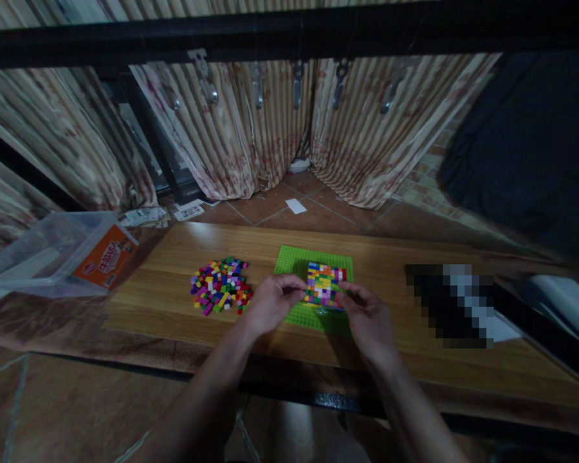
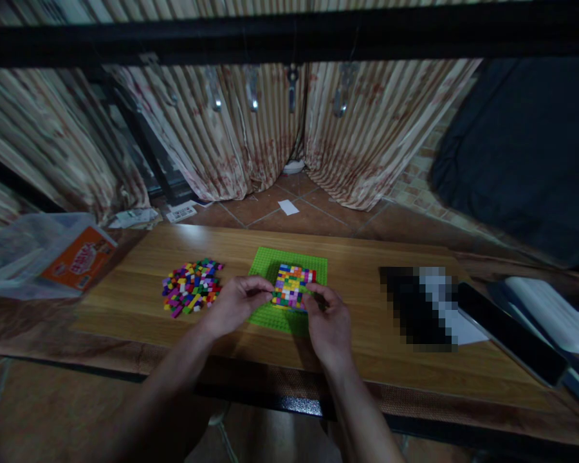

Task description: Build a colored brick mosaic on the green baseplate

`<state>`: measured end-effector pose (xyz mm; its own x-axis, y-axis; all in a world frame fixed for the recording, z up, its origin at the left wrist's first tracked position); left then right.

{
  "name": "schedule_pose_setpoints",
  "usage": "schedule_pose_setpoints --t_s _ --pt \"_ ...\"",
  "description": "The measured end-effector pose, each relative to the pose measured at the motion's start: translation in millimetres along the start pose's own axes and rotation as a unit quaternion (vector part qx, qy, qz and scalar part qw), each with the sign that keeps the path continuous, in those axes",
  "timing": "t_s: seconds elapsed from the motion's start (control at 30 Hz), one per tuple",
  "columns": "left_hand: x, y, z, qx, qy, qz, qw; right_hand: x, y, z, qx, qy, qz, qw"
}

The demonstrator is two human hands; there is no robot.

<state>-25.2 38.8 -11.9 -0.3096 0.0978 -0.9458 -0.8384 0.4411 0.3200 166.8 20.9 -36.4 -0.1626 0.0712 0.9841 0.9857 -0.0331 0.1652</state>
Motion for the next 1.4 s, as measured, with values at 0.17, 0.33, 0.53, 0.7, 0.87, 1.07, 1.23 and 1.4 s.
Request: schedule_pose_setpoints --t_s 0.17,0.33,0.53,0.7,0.87,1.07,1.23,1.4 --pt "-6 -3.0 1 -0.016 -0.004 -0.030 0.999 3 -1 -1 0.002 -0.005 0.008 1.000" --pt "-8 -5.1 3 -0.038 0.006 -0.063 0.997 1 -1 0 0.006 -0.010 0.013 1.000" --pt "-3 -11.1 8 -0.079 0.059 -0.180 0.979 -2 0 1 0.005 -0.008 0.004 1.000" --pt "0 -17.1 10 -0.078 0.111 -0.292 0.947 -7 -2 2 -0.005 0.004 -0.012 1.000" --pt "-2 -16.9 11 -0.081 0.110 -0.303 0.943 -11 -2 3 -0.018 0.036 -0.025 0.999" --pt "-4 -18.9 11 -0.086 0.113 -0.306 0.941 -11 -5 2 -0.026 0.053 -0.025 0.998" --pt "-4 -18.9 9 -0.101 0.096 -0.272 0.952 -10 -7 2 -0.024 0.061 -0.016 0.998" --pt "-6 -15.2 6 -0.101 0.099 -0.240 0.961 -12 -6 6 -0.047 0.052 0.017 0.997"
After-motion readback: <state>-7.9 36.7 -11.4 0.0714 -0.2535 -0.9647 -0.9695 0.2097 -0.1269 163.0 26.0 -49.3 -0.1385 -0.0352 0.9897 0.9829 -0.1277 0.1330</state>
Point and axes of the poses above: each hand's wrist, its own z-axis towards the middle knuckle, its own y-axis out of the back of the hand, x = y × z, the point moved 2 cm from there along z, towards the middle knuckle, and after that the axes turned 14 degrees about x, right-handed, at the moved point
